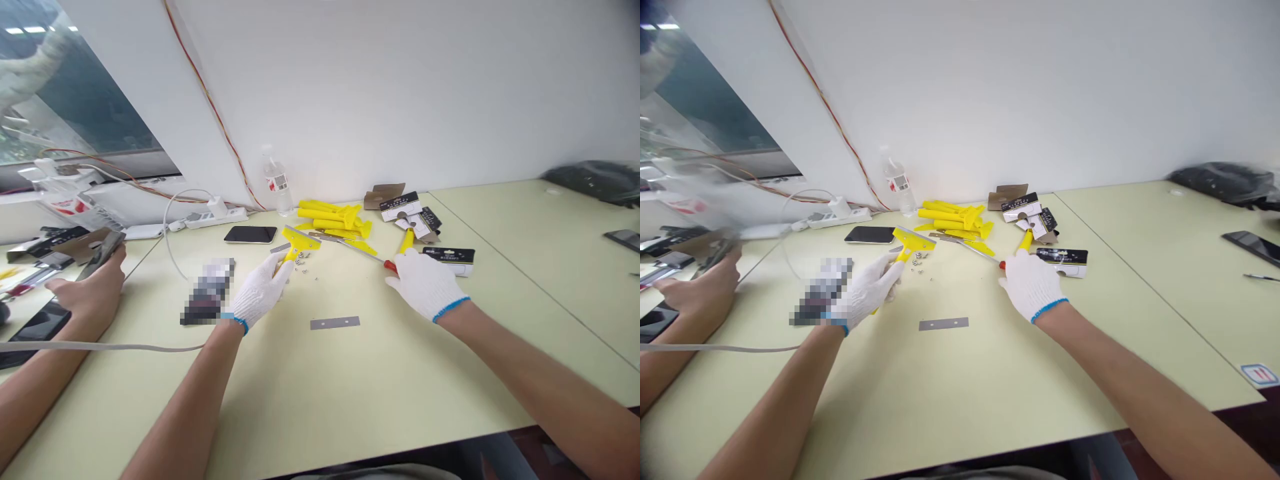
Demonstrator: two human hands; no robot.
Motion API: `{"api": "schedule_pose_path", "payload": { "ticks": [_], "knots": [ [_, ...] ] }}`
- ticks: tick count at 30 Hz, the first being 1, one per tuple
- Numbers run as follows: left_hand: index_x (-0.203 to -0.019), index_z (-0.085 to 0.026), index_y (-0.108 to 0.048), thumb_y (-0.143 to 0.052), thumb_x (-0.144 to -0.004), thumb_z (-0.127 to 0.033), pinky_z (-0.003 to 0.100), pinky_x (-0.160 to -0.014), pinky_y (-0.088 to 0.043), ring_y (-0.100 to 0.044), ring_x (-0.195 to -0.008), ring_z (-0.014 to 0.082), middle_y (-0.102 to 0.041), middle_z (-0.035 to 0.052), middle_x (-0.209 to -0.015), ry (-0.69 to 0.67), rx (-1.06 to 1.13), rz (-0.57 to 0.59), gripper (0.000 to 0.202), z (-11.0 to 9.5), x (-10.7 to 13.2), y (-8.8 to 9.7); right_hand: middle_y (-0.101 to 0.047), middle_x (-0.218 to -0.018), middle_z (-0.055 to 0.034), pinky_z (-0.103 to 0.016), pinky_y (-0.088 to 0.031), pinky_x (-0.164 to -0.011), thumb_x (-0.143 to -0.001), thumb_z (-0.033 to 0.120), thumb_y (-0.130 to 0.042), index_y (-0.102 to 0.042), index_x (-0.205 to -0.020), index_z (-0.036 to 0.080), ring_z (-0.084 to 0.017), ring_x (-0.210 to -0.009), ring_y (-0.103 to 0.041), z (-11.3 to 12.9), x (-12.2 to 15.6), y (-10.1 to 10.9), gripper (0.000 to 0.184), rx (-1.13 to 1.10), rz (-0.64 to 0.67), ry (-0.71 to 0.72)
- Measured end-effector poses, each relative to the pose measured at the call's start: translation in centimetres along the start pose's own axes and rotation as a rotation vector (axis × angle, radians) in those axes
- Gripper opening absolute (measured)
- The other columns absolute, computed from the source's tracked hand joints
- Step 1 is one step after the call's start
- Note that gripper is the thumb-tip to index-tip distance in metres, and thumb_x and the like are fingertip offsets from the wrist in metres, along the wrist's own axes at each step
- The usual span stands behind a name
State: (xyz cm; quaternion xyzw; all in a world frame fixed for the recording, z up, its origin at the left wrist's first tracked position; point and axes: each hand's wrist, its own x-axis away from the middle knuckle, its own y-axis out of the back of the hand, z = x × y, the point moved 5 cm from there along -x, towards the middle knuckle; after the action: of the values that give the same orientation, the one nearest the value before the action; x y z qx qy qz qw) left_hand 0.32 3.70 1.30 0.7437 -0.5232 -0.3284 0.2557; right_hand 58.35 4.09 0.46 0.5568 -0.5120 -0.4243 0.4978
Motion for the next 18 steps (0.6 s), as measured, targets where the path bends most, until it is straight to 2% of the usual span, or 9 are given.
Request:
{"api": "schedule_pose_path", "payload": {
  "ticks": [3, 6, 7, 10, 11, 13, 14, 17, 18],
  "knots": [
    [-0.120, 0.000, -0.072, -0.024, -0.105, -0.049, 0.019, -0.054, -0.037, -0.078, -0.100, 0.0285, -0.079, 0.0200, -0.093, 0.137, -0.072, -0.254, 0.070, -0.8, 0.4, 0.9, -0.068, -0.102, -0.0220, -0.039, -0.044, -0.065, -0.103, 0.040, -0.064, -0.071, -0.104, 0.012, -0.034, -0.087, -0.069, -0.1, -0.3, -0.7, 0.029, -0.011, -0.052, 0.017],
    [-0.126, -0.014, -0.075, -0.049, -0.099, -0.049, 0.017, -0.050, -0.038, -0.074, -0.116, 0.0375, -0.081, 0.0191, -0.109, 0.090, -0.123, -0.282, 0.051, -0.4, -0.1, 0.7, -0.069, -0.096, -0.0223, -0.039, -0.043, -0.065, -0.105, 0.037, -0.059, -0.071, -0.097, 0.012, -0.034, -0.085, -0.069, -0.1, -0.6, -1.4, 0.029, 0.005, -0.080, 0.032],
    [-0.135, -0.014, -0.069, -0.046, -0.102, -0.050, 0.020, -0.051, -0.042, -0.071, -0.122, 0.0390, -0.079, 0.0216, -0.113, 0.032, -0.139, -0.257, 0.054, -0.1, -0.5, 0.5, -0.069, -0.096, -0.0230, -0.039, -0.042, -0.065, -0.106, 0.035, -0.056, -0.071, -0.095, 0.012, -0.034, -0.085, -0.069, -0.1, -0.6, -1.7, 0.030, 0.020, -0.086, 0.043],
    [-0.146, 0.004, -0.046, -0.005, -0.109, -0.032, 0.031, -0.057, -0.037, -0.065, -0.128, 0.0397, -0.073, 0.0343, -0.115, -0.103, -0.211, -0.218, 0.065, 1.8, -1.3, 0.3, -0.070, -0.097, -0.0229, -0.037, -0.038, -0.062, -0.109, 0.030, -0.047, -0.070, -0.097, 0.011, -0.033, -0.083, -0.069, -0.7, -0.3, -2.3, 0.032, 0.027, -0.117, 0.027],
    [-0.147, 0.001, -0.045, -0.006, -0.109, -0.034, 0.033, -0.058, -0.039, -0.065, -0.129, 0.0391, -0.074, 0.0304, -0.111, -0.127, -0.228, -0.216, 0.064, 2.6, -1.6, 0.4, -0.070, -0.093, -0.0213, -0.036, -0.036, -0.060, -0.108, 0.030, -0.046, -0.069, -0.100, 0.011, -0.031, -0.079, -0.069, -0.9, -0.1, -2.4, 0.031, -0.029, -0.123, 0.008],
    [-0.151, -0.018, -0.051, -0.022, -0.106, -0.054, 0.033, -0.064, -0.055, -0.066, -0.133, 0.0363, -0.079, 0.0152, -0.103, -0.156, -0.239, -0.193, 0.065, 4.2, -2.1, 0.5, -0.069, -0.082, -0.0143, -0.033, -0.033, -0.057, -0.109, 0.032, -0.045, -0.067, -0.103, 0.012, -0.025, -0.067, -0.065, -1.3, 0.2, -2.6, 0.030, -0.219, -0.114, -0.010],
    [-0.151, -0.018, -0.051, -0.023, -0.105, -0.056, 0.034, -0.068, -0.058, -0.065, -0.135, 0.0360, -0.078, 0.0131, -0.100, -0.173, -0.238, -0.181, 0.066, 5.0, -2.3, 0.6, -0.068, -0.077, -0.0101, -0.032, -0.033, -0.056, -0.110, 0.036, -0.044, -0.066, -0.103, 0.015, -0.022, -0.063, -0.062, -1.3, 0.4, -2.8, 0.031, -0.325, -0.104, 0.003],
    [-0.147, -0.006, -0.050, -0.013, -0.107, -0.050, 0.053, -0.082, -0.059, -0.050, -0.147, 0.0418, -0.076, 0.0185, -0.109, -0.258, -0.208, -0.160, 0.070, 7.0, -3.0, 1.0, -0.068, -0.076, -0.0038, -0.031, -0.038, -0.060, -0.111, 0.048, -0.041, -0.063, -0.094, 0.021, -0.019, -0.065, -0.061, -0.6, 0.7, -3.1, 0.039, -0.584, -0.094, 0.138],
    [-0.144, -0.009, -0.053, -0.015, -0.107, -0.052, 0.061, -0.091, -0.058, -0.040, -0.154, 0.0424, -0.076, 0.0189, -0.116, -0.297, -0.182, -0.150, 0.068, 7.6, -3.2, 1.1, -0.070, -0.079, -0.0039, -0.031, -0.040, -0.064, -0.111, 0.051, -0.041, -0.064, -0.092, 0.021, -0.020, -0.068, -0.062, -0.3, 0.8, -3.3, 0.042, -0.638, -0.093, 0.183]
  ]
}}
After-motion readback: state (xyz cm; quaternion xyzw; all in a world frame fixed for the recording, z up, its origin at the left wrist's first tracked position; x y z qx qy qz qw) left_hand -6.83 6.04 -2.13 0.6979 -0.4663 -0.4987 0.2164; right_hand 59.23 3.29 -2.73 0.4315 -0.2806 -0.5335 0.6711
